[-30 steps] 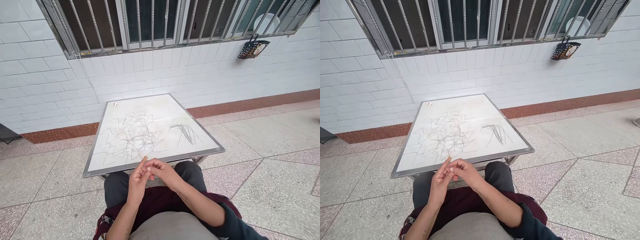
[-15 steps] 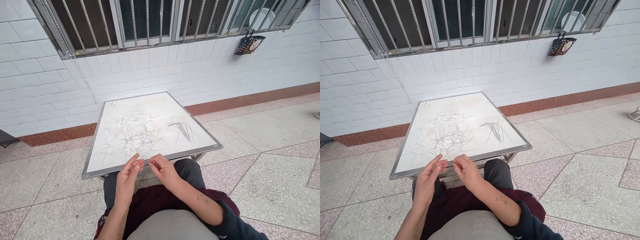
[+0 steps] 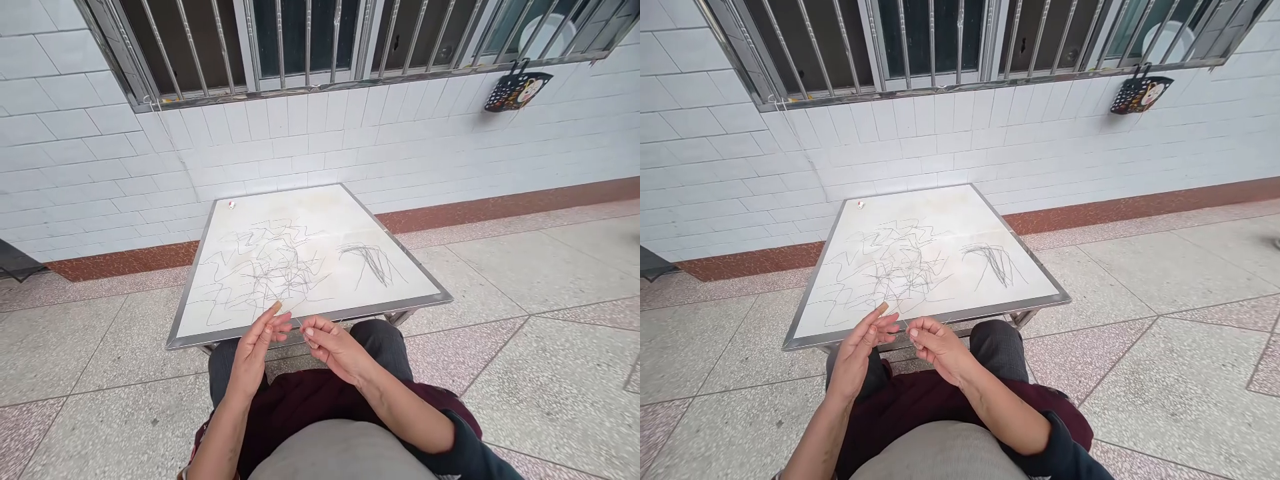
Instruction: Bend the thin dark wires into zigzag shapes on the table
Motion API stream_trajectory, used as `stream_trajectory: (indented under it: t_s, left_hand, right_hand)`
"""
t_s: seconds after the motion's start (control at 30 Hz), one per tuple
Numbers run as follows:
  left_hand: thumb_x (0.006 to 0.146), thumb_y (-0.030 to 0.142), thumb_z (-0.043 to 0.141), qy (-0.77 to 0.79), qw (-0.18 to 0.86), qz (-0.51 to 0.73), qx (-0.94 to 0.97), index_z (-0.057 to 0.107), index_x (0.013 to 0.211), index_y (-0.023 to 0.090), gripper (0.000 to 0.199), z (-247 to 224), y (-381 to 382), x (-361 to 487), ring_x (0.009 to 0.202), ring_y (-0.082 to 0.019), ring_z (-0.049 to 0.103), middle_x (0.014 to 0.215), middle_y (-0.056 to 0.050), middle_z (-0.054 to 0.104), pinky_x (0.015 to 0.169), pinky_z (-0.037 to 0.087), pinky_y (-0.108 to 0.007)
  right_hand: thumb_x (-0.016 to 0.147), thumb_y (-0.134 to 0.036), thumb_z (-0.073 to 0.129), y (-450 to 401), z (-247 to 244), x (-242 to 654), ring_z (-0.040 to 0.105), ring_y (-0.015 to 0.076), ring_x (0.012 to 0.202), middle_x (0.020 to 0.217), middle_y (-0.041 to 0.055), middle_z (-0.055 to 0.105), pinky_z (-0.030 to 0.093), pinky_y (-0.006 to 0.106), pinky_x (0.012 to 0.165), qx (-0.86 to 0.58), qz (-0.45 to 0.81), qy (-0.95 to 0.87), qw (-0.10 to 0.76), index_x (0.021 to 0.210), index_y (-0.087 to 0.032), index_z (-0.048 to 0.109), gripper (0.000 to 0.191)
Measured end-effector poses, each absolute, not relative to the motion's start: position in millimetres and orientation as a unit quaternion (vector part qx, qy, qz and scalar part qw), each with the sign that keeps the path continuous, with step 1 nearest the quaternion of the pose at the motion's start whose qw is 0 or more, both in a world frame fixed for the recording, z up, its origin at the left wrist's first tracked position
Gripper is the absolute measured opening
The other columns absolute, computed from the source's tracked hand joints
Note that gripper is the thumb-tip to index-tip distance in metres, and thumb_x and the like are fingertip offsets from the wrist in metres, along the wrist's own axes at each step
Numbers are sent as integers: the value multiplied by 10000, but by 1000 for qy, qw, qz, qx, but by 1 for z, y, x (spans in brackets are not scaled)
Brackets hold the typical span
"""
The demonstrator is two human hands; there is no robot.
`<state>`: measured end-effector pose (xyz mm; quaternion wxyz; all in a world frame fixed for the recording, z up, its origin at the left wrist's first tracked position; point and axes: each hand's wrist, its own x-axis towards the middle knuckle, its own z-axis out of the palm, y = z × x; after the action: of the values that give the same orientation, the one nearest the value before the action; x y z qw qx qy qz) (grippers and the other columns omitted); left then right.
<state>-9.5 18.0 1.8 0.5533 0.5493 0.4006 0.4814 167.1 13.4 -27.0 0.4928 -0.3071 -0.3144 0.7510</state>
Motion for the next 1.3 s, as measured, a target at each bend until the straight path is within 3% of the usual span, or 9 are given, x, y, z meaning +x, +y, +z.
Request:
stream_trajectory:
  t_s: [0.23, 0.43, 0.7, 0.97, 1.3]
  left_hand:
    - [927, 372, 408, 386, 539, 445, 602, 459, 1337, 212, 443, -2, 23, -11, 1041, -234, 601, 1249, -121, 597, 864, 470, -373]
    - [932, 362, 402, 396, 530, 438, 609, 437, 1351, 232, 440, -5, 26, -14, 1041, -230, 602, 1255, -113, 592, 861, 465, -368]
    - [922, 371, 420, 392, 543, 428, 607, 470, 1324, 231, 429, -12, 27, -14, 1026, -225, 609, 1245, -110, 600, 839, 476, -357]
    - [902, 383, 452, 427, 530, 432, 592, 508, 1282, 214, 420, -20, 31, -23, 992, -219, 610, 1199, -108, 625, 815, 484, -349]
    - [880, 392, 499, 439, 552, 452, 546, 548, 1226, 194, 401, -18, 27, -20, 971, -208, 619, 1155, -116, 647, 819, 468, -331]
  right_hand:
    - [726, -277, 741, 10, -39, 161, 309, 57, 537, 595, -48, 416, 256, 175, 488, -280, 775, -278, 494, 727, -170, 582, 192]
    - [762, -327, 707, 7, -38, 162, 363, 61, 588, 720, -16, 490, 327, 187, 548, -260, 794, -259, 485, 779, -168, 606, 189]
    - [749, -287, 723, 7, -49, 155, 322, 60, 560, 647, -42, 441, 299, 178, 533, -241, 807, -242, 483, 732, -172, 564, 197]
    - [645, -262, 787, 8, -52, 172, 400, 57, 610, 774, -32, 510, 290, 186, 536, -308, 762, -402, 403, 884, -200, 648, 284]
    - [634, -271, 784, 6, -66, 164, 449, 57, 539, 661, -39, 548, 337, 210, 547, -312, 752, -378, 441, 773, -159, 643, 228]
